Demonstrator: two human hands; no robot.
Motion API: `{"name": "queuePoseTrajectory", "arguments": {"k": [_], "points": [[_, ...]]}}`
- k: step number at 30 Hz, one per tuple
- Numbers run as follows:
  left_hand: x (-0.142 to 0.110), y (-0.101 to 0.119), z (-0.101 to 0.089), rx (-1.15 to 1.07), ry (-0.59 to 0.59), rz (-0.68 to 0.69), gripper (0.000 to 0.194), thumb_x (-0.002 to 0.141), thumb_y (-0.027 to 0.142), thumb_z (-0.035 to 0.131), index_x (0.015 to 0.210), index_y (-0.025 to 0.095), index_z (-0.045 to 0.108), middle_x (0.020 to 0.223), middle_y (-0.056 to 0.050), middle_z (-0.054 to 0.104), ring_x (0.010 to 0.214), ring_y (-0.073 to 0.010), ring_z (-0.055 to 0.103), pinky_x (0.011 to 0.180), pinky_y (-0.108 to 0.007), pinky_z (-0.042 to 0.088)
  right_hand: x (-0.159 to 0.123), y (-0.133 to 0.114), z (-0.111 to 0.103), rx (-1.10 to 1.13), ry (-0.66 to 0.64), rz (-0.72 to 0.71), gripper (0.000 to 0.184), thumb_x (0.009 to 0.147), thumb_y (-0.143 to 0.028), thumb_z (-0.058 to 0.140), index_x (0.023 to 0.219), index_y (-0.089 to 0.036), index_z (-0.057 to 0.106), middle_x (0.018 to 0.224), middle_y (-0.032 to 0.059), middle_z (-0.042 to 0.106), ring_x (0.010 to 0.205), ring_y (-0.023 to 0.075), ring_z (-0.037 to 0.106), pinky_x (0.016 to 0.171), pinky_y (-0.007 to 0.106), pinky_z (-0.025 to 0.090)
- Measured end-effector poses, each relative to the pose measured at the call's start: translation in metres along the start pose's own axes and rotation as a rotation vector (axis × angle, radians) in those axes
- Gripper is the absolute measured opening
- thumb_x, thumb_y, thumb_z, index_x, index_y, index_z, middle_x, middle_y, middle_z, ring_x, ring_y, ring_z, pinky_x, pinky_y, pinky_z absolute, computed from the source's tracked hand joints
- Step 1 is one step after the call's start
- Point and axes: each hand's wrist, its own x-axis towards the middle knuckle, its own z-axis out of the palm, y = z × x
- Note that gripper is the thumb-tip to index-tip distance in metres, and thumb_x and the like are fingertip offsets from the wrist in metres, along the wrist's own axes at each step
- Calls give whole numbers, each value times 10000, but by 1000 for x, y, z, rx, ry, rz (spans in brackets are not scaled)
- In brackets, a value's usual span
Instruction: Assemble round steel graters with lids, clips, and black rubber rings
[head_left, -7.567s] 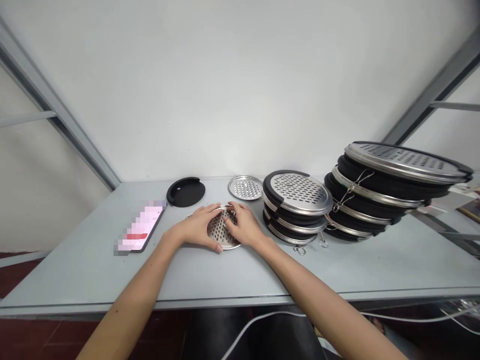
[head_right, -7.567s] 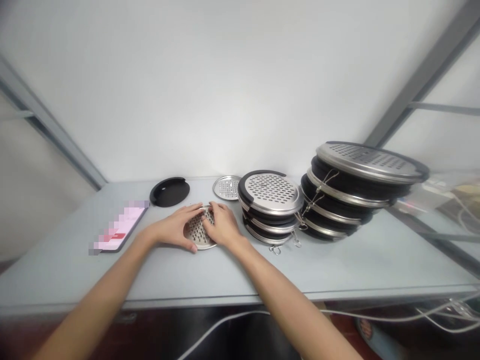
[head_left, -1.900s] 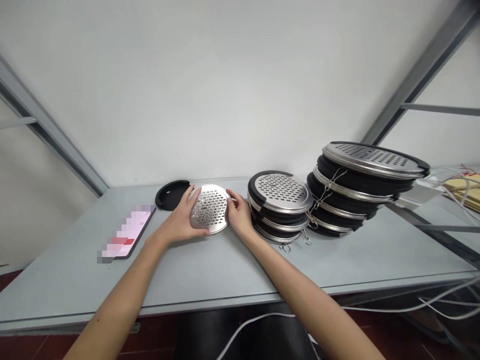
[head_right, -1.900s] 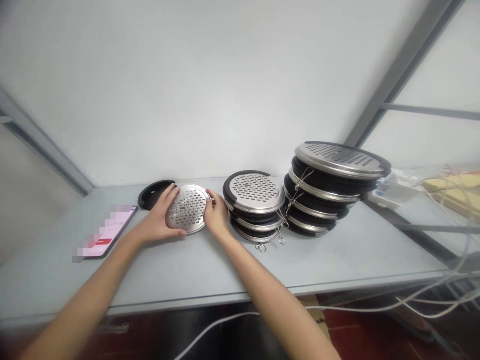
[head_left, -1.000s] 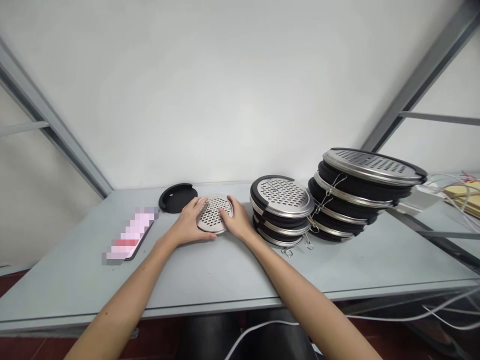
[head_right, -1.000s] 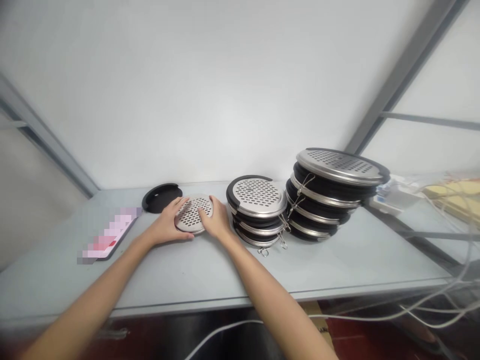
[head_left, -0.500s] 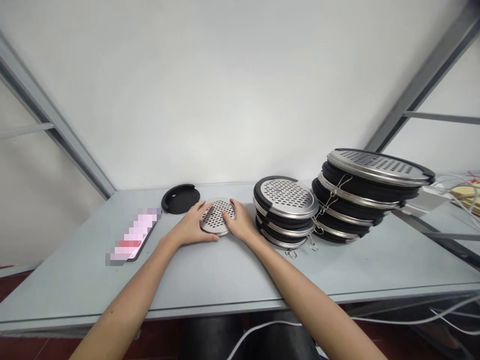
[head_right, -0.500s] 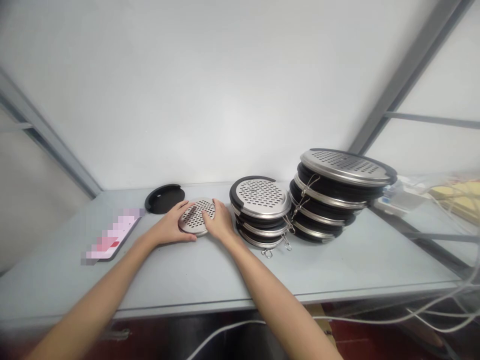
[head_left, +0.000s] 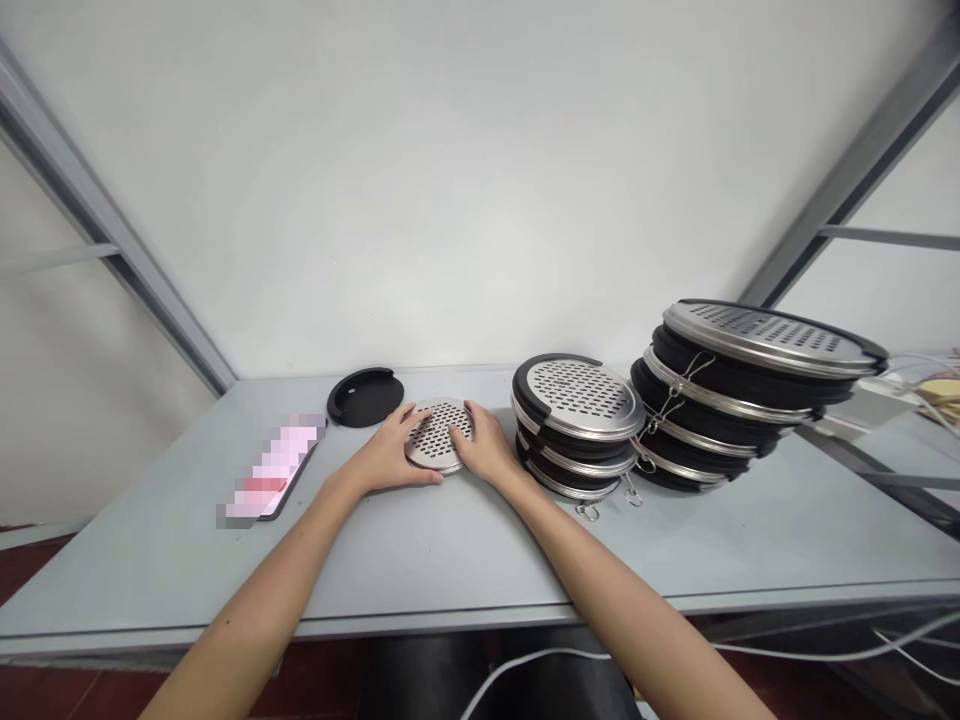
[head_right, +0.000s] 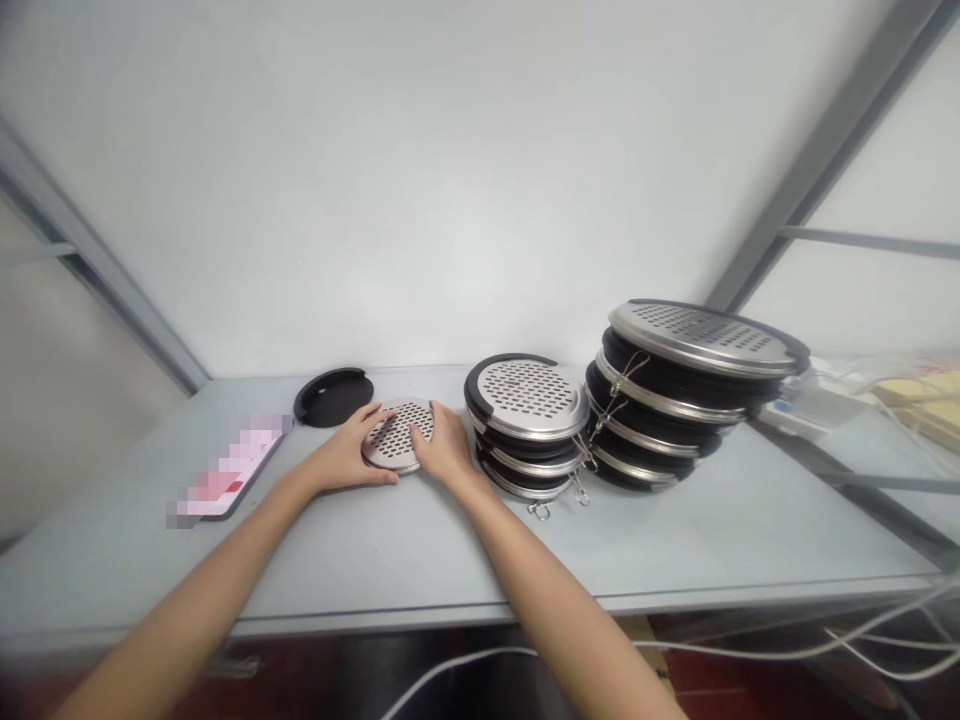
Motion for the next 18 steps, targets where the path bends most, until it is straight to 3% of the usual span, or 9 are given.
{"name": "queuePoseTrajectory", "arguments": {"k": [18], "points": [[0,-4,3,-9,23,33,1093,579,664,809,1490,231,389,1600,-177,236,1460,-406,261,1163,-550,295,0,1,2,-64,2,-38,506,892,-337,529,1321,-69,519,1290,199,606,1199,305,562,1036,414,431]]}}
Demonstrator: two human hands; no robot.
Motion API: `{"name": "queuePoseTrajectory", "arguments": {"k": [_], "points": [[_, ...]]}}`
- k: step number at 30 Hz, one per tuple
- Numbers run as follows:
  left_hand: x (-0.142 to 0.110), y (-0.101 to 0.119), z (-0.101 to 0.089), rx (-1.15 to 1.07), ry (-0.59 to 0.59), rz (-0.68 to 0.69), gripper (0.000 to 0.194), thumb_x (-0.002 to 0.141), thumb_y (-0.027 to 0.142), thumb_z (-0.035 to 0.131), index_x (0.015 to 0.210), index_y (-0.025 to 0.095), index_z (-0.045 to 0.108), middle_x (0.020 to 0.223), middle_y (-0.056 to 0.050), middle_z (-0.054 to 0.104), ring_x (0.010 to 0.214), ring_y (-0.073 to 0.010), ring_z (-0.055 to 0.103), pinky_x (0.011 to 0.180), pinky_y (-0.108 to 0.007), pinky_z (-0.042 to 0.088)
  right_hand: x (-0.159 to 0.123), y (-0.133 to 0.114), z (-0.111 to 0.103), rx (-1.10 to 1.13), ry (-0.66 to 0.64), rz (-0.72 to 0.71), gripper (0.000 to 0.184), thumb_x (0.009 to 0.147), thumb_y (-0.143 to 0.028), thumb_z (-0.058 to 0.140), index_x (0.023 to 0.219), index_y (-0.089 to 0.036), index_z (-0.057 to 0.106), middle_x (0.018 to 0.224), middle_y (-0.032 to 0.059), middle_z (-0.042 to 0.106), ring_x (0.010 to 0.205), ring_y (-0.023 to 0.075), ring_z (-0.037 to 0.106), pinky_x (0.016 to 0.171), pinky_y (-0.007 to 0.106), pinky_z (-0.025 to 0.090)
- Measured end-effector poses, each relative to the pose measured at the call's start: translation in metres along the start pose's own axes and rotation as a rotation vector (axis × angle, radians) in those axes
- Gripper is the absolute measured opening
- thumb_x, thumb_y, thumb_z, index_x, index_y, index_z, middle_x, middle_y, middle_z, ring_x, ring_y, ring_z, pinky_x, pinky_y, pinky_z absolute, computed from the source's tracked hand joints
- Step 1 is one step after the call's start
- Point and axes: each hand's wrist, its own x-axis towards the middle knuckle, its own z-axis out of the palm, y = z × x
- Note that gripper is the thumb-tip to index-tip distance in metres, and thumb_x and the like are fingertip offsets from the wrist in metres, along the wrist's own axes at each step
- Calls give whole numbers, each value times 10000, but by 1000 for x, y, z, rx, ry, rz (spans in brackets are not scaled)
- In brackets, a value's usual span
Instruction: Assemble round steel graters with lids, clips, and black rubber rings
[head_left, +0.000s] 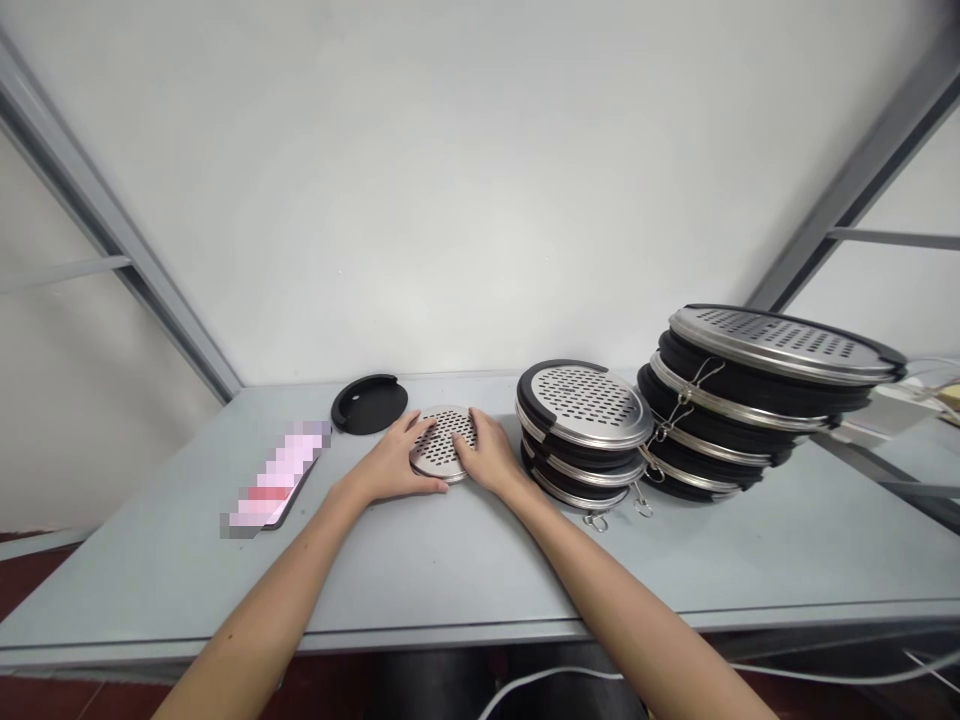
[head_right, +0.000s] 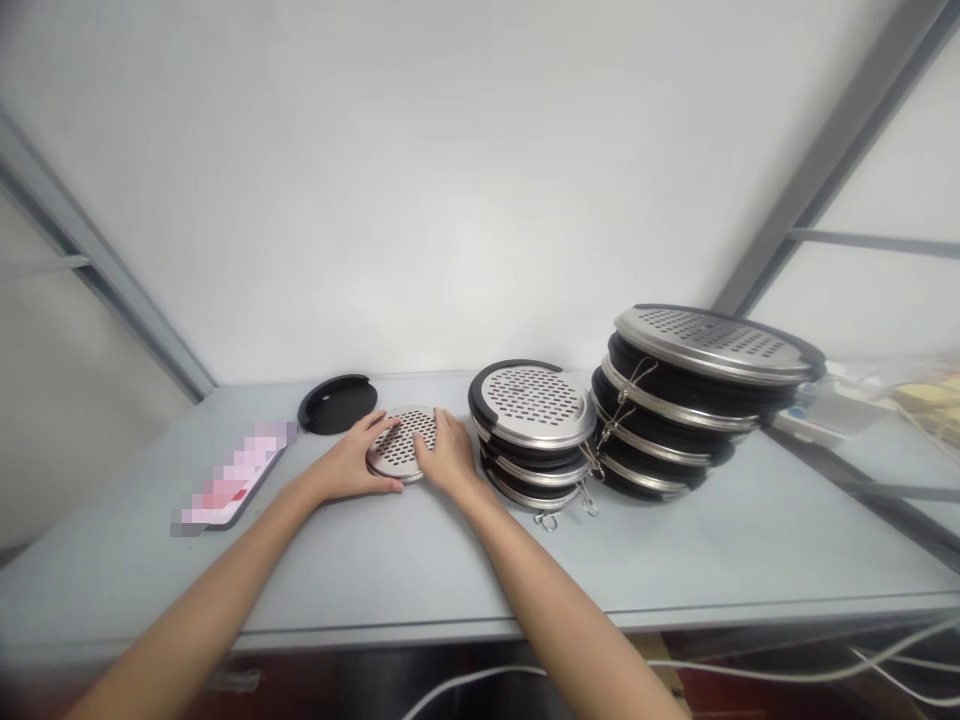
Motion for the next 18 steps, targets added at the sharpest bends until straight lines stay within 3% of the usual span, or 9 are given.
{"name": "queuePoseTrajectory", "arguments": {"k": [18], "points": [[0,-4,1,2,3,-29,1123,559,695,801,1490,216,395,1609,-174,236,1462,-395,267,1164,-529,308,-1,-1,-2,98,11,-29,555,851,-353,578,1341,-103,511,1328,180,591,1250,287,549,1069,416,426]]}}
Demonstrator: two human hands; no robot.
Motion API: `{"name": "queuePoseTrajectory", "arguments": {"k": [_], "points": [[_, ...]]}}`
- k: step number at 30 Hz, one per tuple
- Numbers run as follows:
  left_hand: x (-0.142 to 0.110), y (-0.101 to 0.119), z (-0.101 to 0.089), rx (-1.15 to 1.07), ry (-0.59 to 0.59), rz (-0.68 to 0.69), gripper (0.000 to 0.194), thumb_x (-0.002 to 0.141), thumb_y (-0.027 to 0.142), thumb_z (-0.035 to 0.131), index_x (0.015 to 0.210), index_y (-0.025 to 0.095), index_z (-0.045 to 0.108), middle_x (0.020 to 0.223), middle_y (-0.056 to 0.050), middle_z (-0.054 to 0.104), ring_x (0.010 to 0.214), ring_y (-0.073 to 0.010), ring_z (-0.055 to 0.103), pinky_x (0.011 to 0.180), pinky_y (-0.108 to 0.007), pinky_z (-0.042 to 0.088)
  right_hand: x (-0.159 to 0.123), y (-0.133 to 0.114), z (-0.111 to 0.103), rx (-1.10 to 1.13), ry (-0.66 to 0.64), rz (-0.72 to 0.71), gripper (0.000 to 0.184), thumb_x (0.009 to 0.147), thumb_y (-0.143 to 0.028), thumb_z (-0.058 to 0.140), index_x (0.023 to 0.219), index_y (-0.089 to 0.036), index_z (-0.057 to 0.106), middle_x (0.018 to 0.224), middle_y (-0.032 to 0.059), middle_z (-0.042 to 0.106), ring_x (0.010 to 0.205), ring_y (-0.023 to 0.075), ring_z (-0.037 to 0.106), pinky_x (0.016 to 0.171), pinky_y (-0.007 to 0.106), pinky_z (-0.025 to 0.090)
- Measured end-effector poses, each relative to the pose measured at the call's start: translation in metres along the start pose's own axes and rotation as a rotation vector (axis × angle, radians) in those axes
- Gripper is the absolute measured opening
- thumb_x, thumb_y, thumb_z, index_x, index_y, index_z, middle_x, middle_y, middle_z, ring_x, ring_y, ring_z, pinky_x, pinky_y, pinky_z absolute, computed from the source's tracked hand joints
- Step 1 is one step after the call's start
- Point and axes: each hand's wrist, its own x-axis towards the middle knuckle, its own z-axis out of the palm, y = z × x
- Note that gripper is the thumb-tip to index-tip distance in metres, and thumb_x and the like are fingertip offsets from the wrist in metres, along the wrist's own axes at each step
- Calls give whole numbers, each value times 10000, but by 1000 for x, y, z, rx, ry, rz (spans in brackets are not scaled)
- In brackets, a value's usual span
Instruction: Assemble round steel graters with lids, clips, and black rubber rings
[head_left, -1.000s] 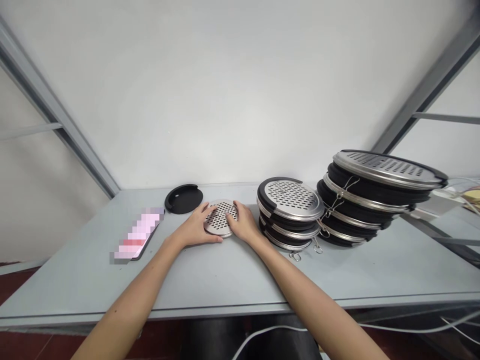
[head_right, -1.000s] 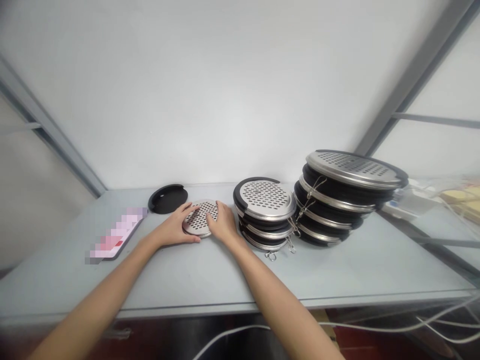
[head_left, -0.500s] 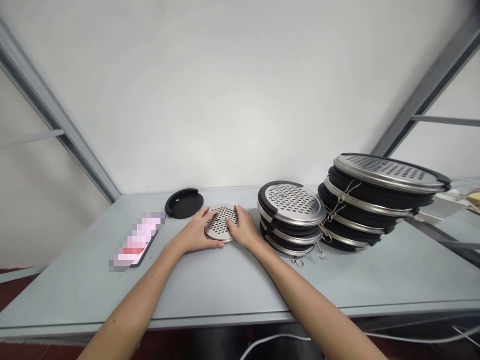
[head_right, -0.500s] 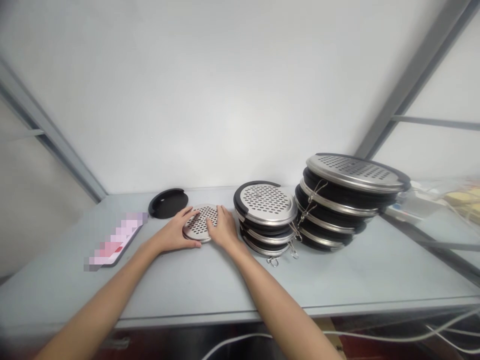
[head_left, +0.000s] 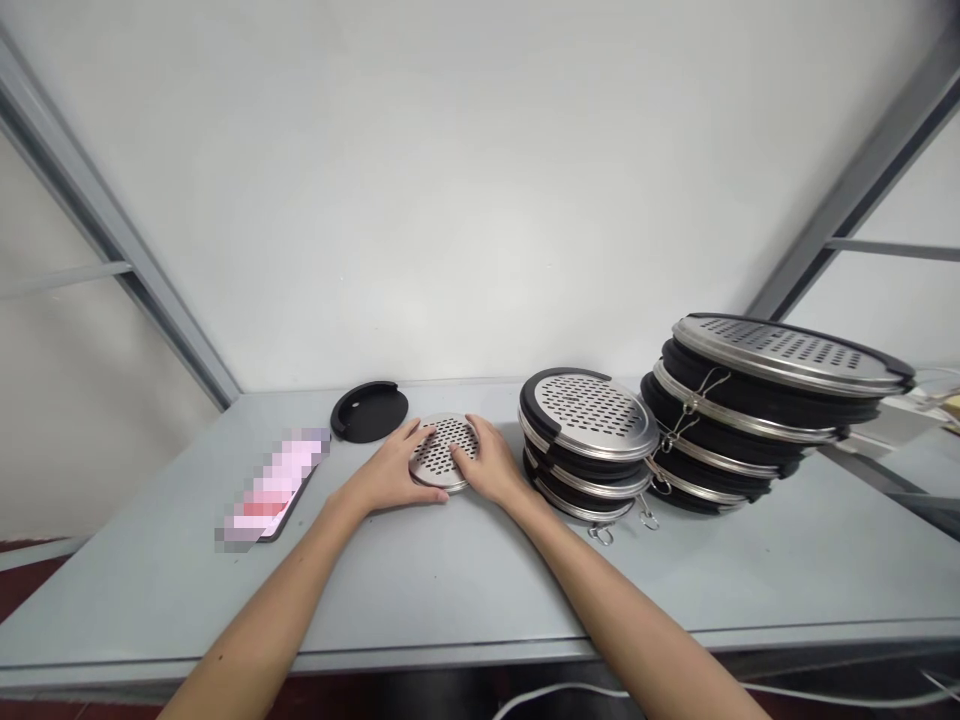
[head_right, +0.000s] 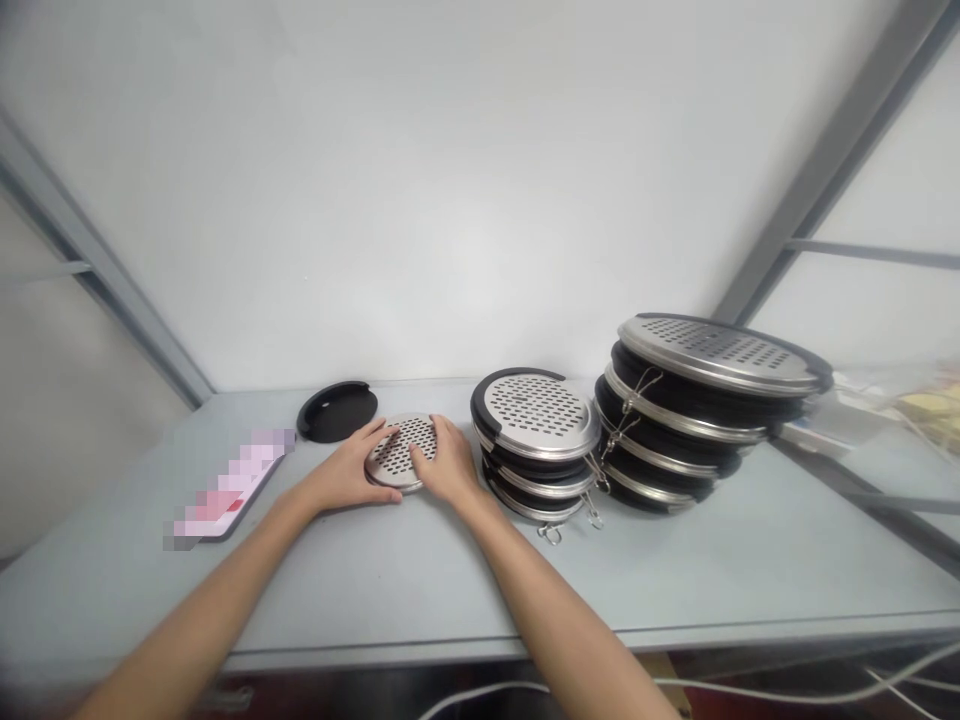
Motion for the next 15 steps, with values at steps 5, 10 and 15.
{"name": "queuePoseTrajectory", "arguments": {"k": [5,10,15], "points": [[0,0,0,-3,2,-16,1141,559,708,791,1500,211,379,1610,-168,239,1461,-393,272,1166,-519,315,-1,-3,-3,25,-10,-6,556,848,-344,580,1337,-90,509,1347,189,575,1258,293,544,1085,435,418],[0,3,-1,17,-21,-30,1151,573,724,770,1507,186,366,1614,-183,220,1465,-392,264,1171,-512,304,-1,-3,-2,10,-47,-4,566,856,-328,578,1356,-78,493,1387,194,546,1290,293,520,1117,428,388],[-1,2,0,9,-36,-29,1138,591,722,763,1516,203,351,1621,-180,199,1470,-392,249,1156,-522,317,-1,0,0,-14,-69,-5,523,872,-340,569,1327,-85,533,1417,203,520,1348,304,466,1146,454,349]]}}
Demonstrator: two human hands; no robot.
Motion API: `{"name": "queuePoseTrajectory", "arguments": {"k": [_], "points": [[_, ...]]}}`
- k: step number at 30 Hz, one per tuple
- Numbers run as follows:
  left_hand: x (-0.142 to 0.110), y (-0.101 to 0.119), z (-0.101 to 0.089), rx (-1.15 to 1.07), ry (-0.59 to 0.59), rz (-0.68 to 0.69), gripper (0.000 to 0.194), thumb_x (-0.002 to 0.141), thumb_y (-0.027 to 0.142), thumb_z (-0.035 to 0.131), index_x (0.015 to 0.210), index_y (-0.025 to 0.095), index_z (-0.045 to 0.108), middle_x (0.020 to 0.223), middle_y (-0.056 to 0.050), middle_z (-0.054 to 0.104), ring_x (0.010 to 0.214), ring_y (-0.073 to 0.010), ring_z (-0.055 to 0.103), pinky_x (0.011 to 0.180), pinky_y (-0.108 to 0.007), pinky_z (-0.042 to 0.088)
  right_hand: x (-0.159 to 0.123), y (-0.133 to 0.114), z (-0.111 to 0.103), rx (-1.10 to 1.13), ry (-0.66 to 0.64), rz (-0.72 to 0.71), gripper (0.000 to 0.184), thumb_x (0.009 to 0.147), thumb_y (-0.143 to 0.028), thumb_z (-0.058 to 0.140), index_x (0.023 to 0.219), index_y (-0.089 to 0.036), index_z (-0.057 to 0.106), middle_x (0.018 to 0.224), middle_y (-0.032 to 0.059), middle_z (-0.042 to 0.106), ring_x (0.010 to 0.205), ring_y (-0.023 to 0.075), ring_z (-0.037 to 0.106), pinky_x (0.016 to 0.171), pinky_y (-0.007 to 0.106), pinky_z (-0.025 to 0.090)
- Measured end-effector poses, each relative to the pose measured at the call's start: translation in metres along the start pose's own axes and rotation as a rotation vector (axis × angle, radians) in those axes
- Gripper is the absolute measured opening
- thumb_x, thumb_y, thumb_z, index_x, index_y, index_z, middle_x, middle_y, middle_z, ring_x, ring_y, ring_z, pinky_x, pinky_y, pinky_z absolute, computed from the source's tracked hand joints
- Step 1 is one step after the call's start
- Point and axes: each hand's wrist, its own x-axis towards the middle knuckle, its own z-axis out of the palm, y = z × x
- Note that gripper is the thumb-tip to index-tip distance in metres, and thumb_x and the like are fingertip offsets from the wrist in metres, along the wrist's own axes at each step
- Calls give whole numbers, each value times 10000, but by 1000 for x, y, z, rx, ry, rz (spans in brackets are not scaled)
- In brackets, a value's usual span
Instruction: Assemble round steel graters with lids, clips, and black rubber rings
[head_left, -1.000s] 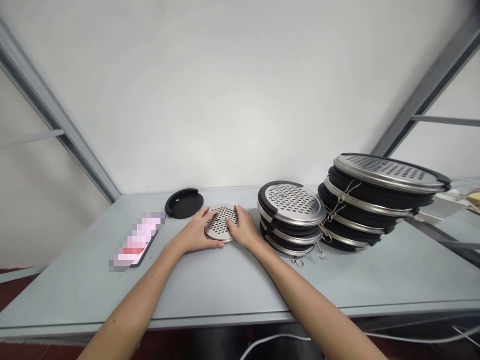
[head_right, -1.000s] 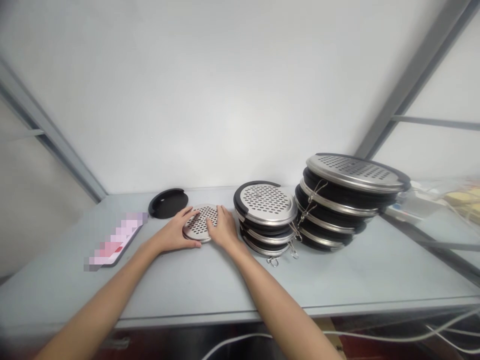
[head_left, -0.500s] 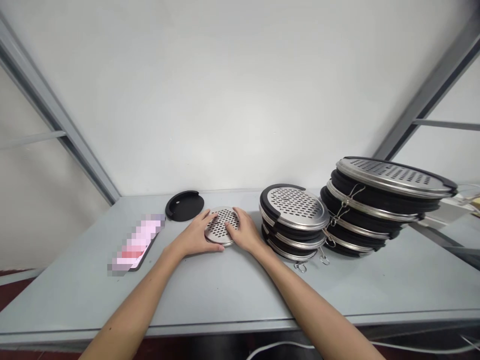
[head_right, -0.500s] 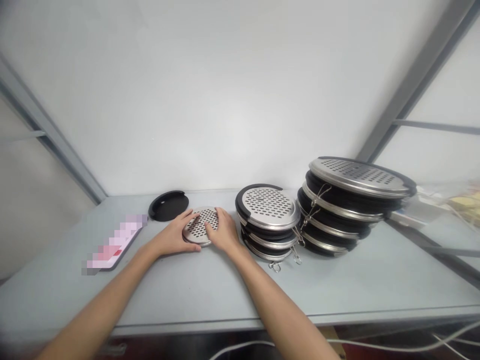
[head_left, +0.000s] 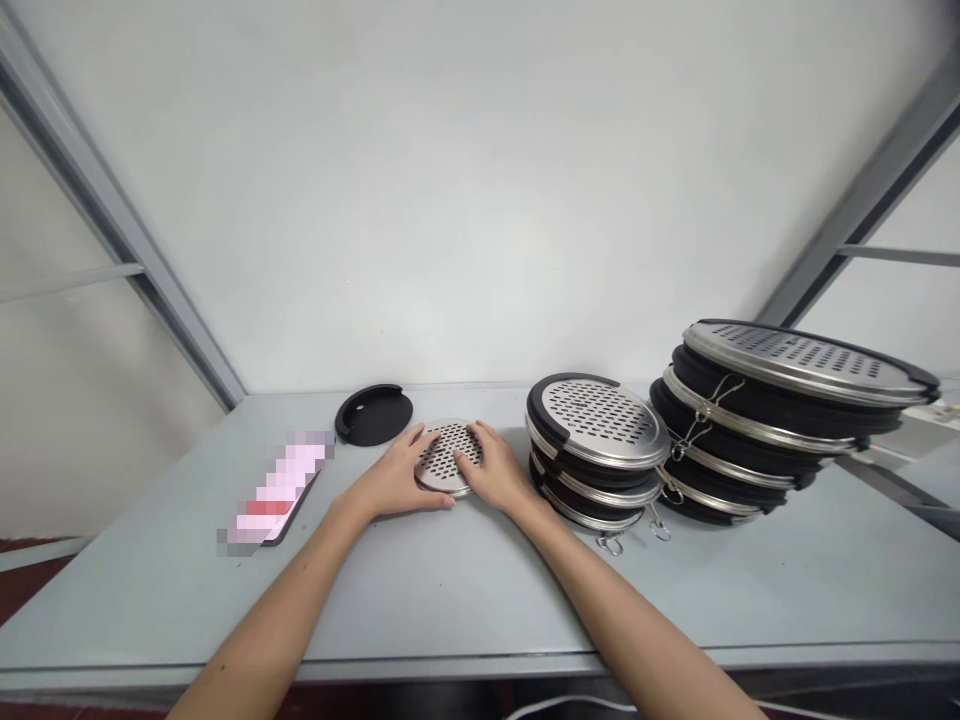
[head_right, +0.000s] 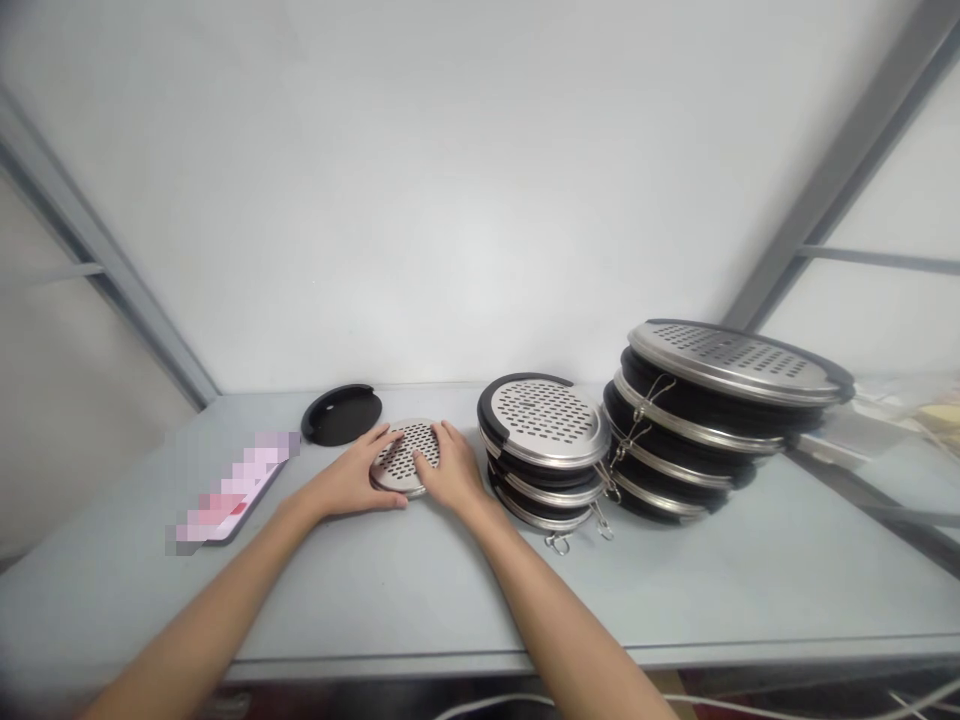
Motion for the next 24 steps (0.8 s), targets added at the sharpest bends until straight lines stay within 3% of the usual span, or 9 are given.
{"name": "queuePoseTrajectory", "arguments": {"k": [12,14,17,20,24], "points": [[-2,4,4,103,-47,-7,1203,631,784,686,1560,168,234,1637,-191,103,1493,-407,142,1170,-543,266,-3,-4,0,-83,-31,38,562,887,-361,551,1367,-69,528,1458,215,477,1373,319,442,1150,436,343],[-1,3,4,111,-1,28,1180,621,770,706,1543,162,290,1623,-206,164,1482,-416,182,1168,-553,268,-3,-4,0,-84,-26,38,560,889,-357,549,1368,-66,531,1455,216,481,1367,321,449,1149,432,344],[1,3,3,133,92,145,1059,602,709,767,1452,155,465,1537,-211,383,1433,-415,321,1164,-555,282,-2,-3,0,-75,-11,26,543,897,-347,537,1362,-66,537,1435,214,502,1352,323,465,1143,430,351],[3,5,-2,131,145,231,850,612,635,806,1298,169,617,1365,-175,597,1323,-394,491,1116,-539,366,0,-2,-1,-31,9,24,507,923,-361,496,1333,-70,560,1406,215,528,1341,321,476,1131,436,361],[1,6,-7,51,238,264,611,697,599,770,1161,210,688,1192,-107,711,1105,-325,659,966,-443,507,3,-2,-2,89,47,21,456,968,-400,404,1238,-107,624,1351,201,573,1337,303,480,1119,451,368]]}}
